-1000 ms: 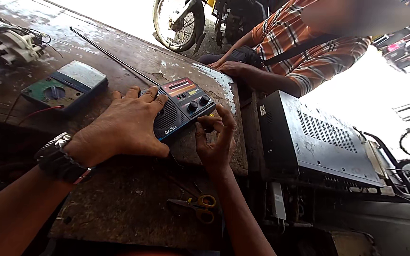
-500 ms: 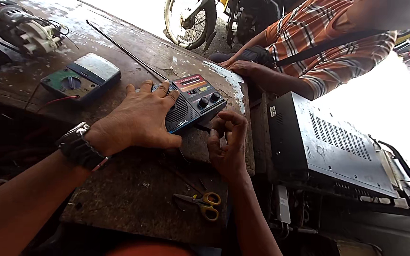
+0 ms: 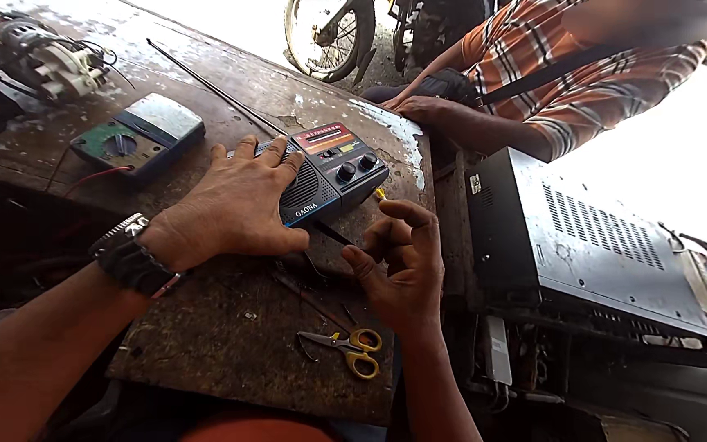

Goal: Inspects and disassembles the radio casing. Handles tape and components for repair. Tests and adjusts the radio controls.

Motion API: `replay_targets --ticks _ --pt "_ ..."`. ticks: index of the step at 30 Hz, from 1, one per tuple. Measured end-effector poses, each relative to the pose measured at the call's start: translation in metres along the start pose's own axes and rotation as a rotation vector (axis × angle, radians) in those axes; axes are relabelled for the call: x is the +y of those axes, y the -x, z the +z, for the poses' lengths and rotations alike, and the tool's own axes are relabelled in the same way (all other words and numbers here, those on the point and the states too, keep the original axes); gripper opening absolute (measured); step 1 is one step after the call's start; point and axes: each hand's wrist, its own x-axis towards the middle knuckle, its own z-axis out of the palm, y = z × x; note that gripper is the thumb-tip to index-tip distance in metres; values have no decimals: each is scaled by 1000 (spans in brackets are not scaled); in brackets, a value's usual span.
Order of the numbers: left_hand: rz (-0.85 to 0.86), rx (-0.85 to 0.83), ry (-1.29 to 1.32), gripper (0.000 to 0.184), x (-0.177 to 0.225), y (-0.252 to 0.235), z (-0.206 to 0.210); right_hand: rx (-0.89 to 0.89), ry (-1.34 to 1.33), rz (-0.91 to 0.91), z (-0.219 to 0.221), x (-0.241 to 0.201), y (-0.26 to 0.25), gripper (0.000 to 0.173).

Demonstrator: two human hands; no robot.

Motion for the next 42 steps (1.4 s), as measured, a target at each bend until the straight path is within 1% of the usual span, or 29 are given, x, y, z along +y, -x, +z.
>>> replay_targets --ticks 5,8,10,13,15,17,18,21,24,28,30,35,39,42 --pt "-16 -18 6 118 -1 -1 -1 68 88 -34 -13 -21 11 61" --pt "-9 -11 7 119 -1 -1 -1 21 185 -46 -20 -23 13 58" --pt "24 28 26 115 0 1 0 -35 269 -51 -23 -19 12 56" --pt "173 183 74 91 14 16 0 -57 294 -61 -26 -14 7 57" --pt "284 319 112 74 32 29 6 -40 234 -67 -28 -13 5 58" --pt "310 403 146 55 51 39 18 -13 156 -70 -29 -12 1 59" --pt "299 433 163 51 59 43 26 -3 138 -70 -29 -13 0 59" --pt "233 555 228 50 72 46 46 9 108 -66 -27 -13 -1 61" --pt "205 655 304 43 73 45 48 2 78 -49 -26 -14 -2 63" --pt "258 676 321 29 70 45 46 10 27 -5 -26 -12 -1 64" --pt "275 660 312 23 69 45 45 9 -8 10 -24 -9 -1 64" --pt "289 619 284 25 64 46 43 -20 -70 65 -24 -2 -2 66" --pt "239 574 232 27 62 45 39 -92 -60 107 -26 15 -8 70" --pt "172 535 152 26 64 40 34 -133 -28 117 -24 28 -19 70"
